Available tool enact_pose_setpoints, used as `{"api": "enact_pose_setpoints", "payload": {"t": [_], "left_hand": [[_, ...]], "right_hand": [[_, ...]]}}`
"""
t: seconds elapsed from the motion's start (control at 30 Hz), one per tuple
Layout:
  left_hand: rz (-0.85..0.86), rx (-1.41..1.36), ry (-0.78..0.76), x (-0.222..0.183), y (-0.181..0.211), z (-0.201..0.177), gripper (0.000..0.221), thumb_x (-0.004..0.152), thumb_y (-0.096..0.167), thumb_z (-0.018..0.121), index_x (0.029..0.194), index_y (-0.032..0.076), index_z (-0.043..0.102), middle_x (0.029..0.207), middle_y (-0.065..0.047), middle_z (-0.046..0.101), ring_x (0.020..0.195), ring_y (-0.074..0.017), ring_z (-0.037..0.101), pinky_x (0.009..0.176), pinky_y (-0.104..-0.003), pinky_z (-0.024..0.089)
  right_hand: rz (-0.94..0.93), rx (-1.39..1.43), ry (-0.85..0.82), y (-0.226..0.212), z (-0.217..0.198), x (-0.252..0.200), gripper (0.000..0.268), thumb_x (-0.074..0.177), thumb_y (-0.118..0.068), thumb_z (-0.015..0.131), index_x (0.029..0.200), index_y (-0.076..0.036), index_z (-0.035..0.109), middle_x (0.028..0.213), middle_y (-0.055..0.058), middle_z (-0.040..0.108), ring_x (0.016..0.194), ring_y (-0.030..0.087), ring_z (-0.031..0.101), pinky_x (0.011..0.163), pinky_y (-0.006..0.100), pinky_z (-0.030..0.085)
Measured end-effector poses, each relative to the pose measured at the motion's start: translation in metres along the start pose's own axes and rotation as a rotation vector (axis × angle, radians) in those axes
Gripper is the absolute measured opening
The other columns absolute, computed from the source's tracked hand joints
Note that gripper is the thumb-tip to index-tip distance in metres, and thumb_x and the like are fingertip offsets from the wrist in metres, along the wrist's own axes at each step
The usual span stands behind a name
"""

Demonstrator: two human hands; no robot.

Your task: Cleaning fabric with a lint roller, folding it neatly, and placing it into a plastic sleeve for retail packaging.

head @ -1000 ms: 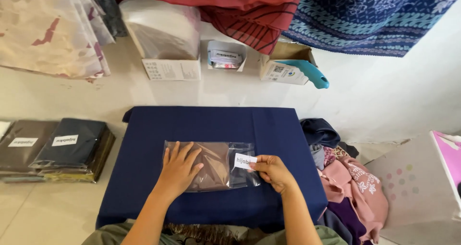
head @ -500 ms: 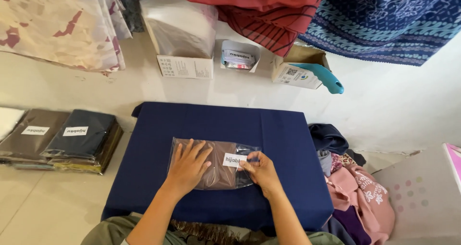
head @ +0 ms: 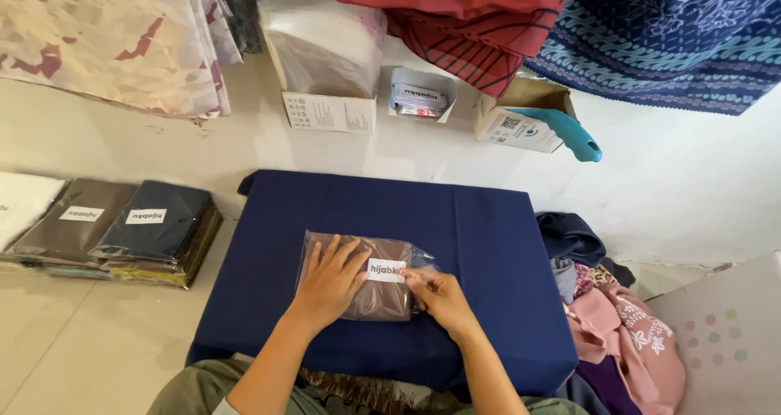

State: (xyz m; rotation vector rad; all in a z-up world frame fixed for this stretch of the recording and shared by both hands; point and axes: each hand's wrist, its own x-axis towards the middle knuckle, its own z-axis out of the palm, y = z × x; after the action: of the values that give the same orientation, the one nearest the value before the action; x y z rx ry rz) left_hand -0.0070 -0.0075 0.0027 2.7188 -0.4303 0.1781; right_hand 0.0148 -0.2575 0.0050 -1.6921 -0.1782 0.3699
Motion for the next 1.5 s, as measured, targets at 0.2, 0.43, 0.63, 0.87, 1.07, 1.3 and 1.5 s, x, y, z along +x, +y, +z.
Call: {"api": "enact_pose_setpoints", "payload": {"t": [0.2,0.43,0.63,0.87,1.07,1.3,1.5], "left_hand": [[-0.022,-0.059,-0.012,-0.002,0.001,-0.010,0.052,0.108,0.039,0.035,0.152,0.016,0.046,0.162,-0.010,0.036,0.154,-0.0377,0.018,0.122,-0.063,0.009],[-0.145,-0.004,-0.087,-0.006,-0.006,-0.024,0.081,0.097,0.070,0.042,0.158,0.017,0.036,0.167,-0.011,0.024,0.154,-0.0436,0.009,0.120,-0.069,0.004],[-0.124,0.009,-0.050,-0.005,-0.011,-0.005,0.091,0.095,0.074,0.045,0.158,0.010,0.032,0.167,-0.016,0.022,0.152,-0.0517,0.006,0.118,-0.072,0.007],[-0.147,0.044,-0.076,-0.006,0.000,-0.012,0.087,0.096,0.072,0.048,0.158,0.011,0.035,0.165,-0.018,0.027,0.152,-0.0530,0.010,0.120,-0.069,0.010],[-0.170,0.084,-0.093,-0.005,0.004,-0.015,0.088,0.095,0.075,0.046,0.158,0.014,0.038,0.163,-0.018,0.033,0.152,-0.0539,0.017,0.122,-0.069,0.013],[-0.200,0.074,-0.137,-0.005,0.008,-0.019,0.087,0.096,0.073,0.047,0.160,0.016,0.034,0.166,-0.017,0.028,0.153,-0.0523,0.015,0.123,-0.066,0.012],[-0.192,0.095,-0.096,-0.006,0.004,-0.015,0.087,0.093,0.072,0.054,0.159,0.018,0.036,0.165,-0.016,0.029,0.152,-0.0514,0.020,0.123,-0.066,0.016]], "right_hand": [[0.046,0.063,0.162,0.006,-0.001,0.007,0.023,0.096,-0.019,0.071,0.110,-0.003,0.081,0.082,0.008,0.073,0.048,0.009,0.048,0.041,0.023,0.037],[0.021,0.034,0.002,-0.009,-0.001,-0.002,0.037,0.097,-0.027,0.068,0.125,-0.006,0.081,0.057,-0.003,0.041,0.052,0.008,0.033,0.051,0.023,0.026],[0.099,0.007,-0.113,-0.018,0.006,0.003,0.039,0.103,-0.024,0.060,0.133,-0.008,0.077,0.069,-0.009,0.046,0.064,0.005,0.036,0.065,0.019,0.031],[0.076,-0.243,-0.150,-0.034,0.015,-0.001,0.038,0.103,-0.031,0.056,0.127,-0.012,0.079,0.114,0.008,0.076,0.104,0.018,0.066,0.096,0.032,0.049],[-0.055,-0.341,-0.215,-0.052,0.013,-0.005,0.036,0.105,-0.032,0.055,0.123,-0.012,0.079,0.119,0.019,0.076,0.108,0.031,0.068,0.092,0.044,0.054],[0.135,0.140,0.028,-0.005,-0.045,0.000,0.082,0.104,-0.064,0.020,0.125,-0.007,0.074,0.080,0.015,0.075,0.061,0.017,0.064,0.047,0.023,0.047],[0.158,0.062,0.175,-0.004,-0.054,-0.016,0.069,0.087,0.007,0.073,0.144,-0.003,0.035,0.078,0.023,0.069,0.055,0.028,0.068,0.049,0.034,0.061]]}}
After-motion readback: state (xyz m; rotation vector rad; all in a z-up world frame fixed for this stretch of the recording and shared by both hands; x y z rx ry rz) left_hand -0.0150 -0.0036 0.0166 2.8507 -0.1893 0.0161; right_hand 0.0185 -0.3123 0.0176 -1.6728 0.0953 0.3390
